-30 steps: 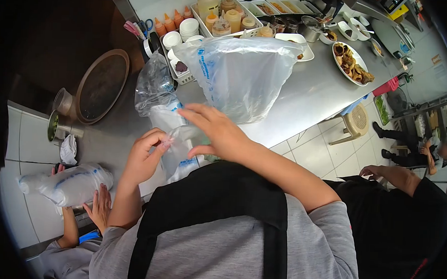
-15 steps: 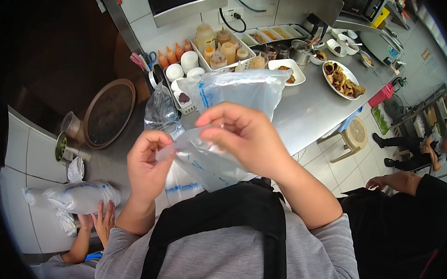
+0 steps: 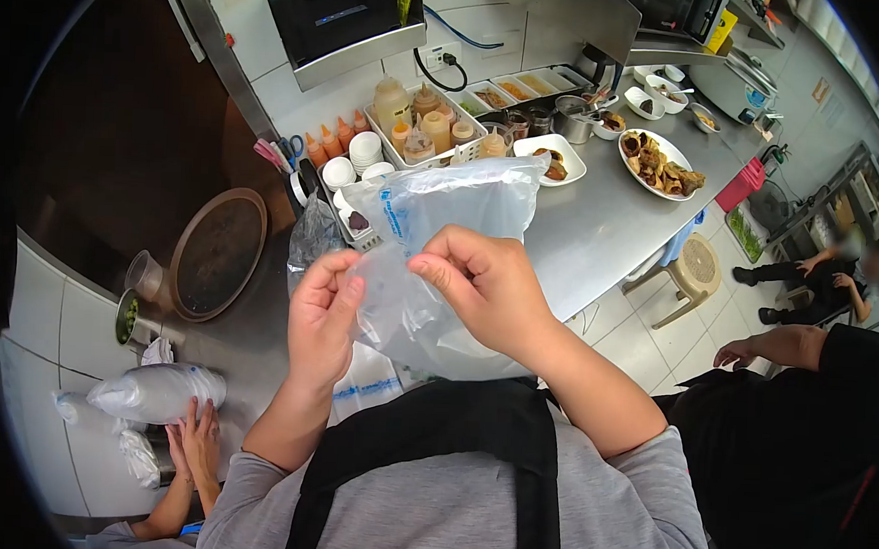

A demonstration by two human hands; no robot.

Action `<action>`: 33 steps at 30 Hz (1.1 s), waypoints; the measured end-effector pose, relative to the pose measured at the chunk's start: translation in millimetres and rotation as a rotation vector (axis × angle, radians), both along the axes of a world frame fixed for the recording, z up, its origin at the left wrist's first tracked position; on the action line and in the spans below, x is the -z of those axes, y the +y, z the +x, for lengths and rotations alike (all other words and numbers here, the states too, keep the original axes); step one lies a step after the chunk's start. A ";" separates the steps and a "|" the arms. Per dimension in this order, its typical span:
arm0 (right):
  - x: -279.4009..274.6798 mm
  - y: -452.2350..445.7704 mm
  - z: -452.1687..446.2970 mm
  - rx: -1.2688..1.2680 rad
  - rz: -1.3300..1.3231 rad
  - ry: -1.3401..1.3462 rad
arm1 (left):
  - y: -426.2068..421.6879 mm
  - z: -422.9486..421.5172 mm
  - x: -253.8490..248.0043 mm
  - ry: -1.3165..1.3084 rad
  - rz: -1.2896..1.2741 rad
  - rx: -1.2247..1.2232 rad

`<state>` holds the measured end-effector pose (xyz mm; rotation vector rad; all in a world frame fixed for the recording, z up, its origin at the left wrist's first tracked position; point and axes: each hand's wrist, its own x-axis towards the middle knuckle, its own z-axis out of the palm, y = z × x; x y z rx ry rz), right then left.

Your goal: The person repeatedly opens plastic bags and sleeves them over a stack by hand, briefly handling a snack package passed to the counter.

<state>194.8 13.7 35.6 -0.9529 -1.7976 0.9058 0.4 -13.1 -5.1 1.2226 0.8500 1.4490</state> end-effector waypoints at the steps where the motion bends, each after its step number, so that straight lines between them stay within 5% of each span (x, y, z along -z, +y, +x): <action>1: -1.5 0.5 0.1 0.009 0.021 -0.087 | 1.6 4.0 -0.1 0.001 -0.001 0.003; 2: 1.3 4.5 -0.2 0.011 0.021 -0.086 | 3.9 7.0 0.3 -0.068 0.097 0.015; 4: 11.4 16.4 -1.0 0.096 0.497 -0.095 | 5.1 6.2 3.8 -0.140 0.193 0.030; 6: 15.0 19.4 -6.7 0.084 0.475 0.039 | 5.5 -2.2 9.7 -0.172 0.185 0.374; 8: 13.8 13.7 -6.7 0.073 0.450 0.172 | 12.4 -1.1 15.1 -0.273 0.165 0.423; 10: 8.5 -2.3 -4.4 -0.082 -0.159 0.367 | 11.3 3.9 7.3 -0.372 0.147 0.470; 13: 9.4 13.2 4.4 -0.205 -0.156 0.338 | 3.7 7.7 -15.3 -0.100 0.016 0.312; 15: 7.2 17.3 11.5 -0.244 -0.115 0.295 | 7.4 -0.7 -21.9 0.696 0.222 0.353; 17: 3.5 16.2 20.5 -0.287 -0.073 0.250 | 10.8 -5.6 -12.6 0.651 0.201 0.238; 19: -3.3 8.8 27.9 -0.256 0.234 -0.705 | 19.7 -13.2 -3.4 0.293 0.323 -0.042; 20: 5.4 8.7 27.7 -0.193 0.314 -0.732 | 18.0 -11.0 -2.2 0.292 0.322 -0.042; 21: 11.2 12.5 27.5 -0.191 0.312 -0.732 | 14.2 -3.9 -8.7 -0.004 0.227 -0.050; 22: 15.1 18.5 27.2 -0.075 0.276 -0.565 | 11.7 0.2 -12.0 -0.299 0.130 -0.057; 25: 9.1 26.9 25.2 -0.007 0.322 -0.218 | 6.5 -10.7 0.4 -0.235 -0.012 0.198; 27: 5.5 26.4 24.3 -0.052 0.401 -0.031 | 8.1 -8.4 0.5 -0.049 0.158 0.228; 29: 3.0 25.9 29.8 -0.296 0.080 0.171 | 8.6 -14.2 -3.5 0.569 0.209 0.288; 30: 3.7 25.7 34.7 -0.294 0.081 0.168 | 11.5 -13.8 2.2 0.476 0.296 0.219; 31: 6.6 24.9 40.1 -0.377 -0.208 0.339 | 15.4 -18.9 9.7 0.474 0.297 0.219; 32: 9.2 24.5 42.1 -0.456 -0.502 0.508 | 19.5 -29.0 17.5 0.238 0.151 0.142; 33: 10.5 24.2 40.6 -0.458 -0.503 0.507 | 20.2 -32.0 14.0 0.001 0.004 0.063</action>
